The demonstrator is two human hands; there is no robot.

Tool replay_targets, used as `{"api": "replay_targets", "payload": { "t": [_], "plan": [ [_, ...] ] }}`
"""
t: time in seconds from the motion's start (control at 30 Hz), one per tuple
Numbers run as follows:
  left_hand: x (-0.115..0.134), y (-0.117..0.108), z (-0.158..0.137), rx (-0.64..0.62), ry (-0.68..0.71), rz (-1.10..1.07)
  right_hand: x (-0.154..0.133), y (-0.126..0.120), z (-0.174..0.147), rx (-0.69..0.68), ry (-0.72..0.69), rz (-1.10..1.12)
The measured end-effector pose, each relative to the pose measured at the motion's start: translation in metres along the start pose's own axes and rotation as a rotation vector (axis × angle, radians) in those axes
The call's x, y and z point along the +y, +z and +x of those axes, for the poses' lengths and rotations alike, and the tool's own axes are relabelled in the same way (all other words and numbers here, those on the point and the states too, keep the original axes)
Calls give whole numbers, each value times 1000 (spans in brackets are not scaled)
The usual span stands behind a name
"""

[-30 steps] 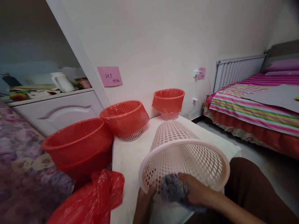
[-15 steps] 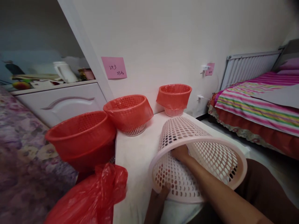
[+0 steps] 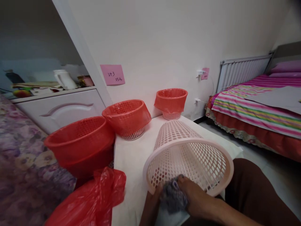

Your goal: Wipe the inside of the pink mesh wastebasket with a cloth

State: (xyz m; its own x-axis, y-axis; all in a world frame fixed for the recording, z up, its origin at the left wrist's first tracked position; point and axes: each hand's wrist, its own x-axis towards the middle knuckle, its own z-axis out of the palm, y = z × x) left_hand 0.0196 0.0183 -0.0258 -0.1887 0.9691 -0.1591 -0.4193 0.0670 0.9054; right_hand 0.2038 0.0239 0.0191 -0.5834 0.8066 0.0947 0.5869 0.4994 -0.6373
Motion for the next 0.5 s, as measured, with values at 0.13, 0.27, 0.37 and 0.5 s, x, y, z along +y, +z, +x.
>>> {"api": "replay_targets", "payload": {
  "t": [0.13, 0.27, 0.37, 0.5],
  "plan": [
    [14, -8, -2, 7, -46, -9, 0, -23, 1, 70, -10, 146],
    [11, -11, -4, 16, -105, -56, 16, -42, 58, 346, 67, 29],
    [-4, -8, -3, 17, -105, -52, 34, -39, 106, 458, 155, -10],
    [-19, -8, 1, 17, -99, -4, 57, -15, 141, 452, 301, -66]
  ]
}}
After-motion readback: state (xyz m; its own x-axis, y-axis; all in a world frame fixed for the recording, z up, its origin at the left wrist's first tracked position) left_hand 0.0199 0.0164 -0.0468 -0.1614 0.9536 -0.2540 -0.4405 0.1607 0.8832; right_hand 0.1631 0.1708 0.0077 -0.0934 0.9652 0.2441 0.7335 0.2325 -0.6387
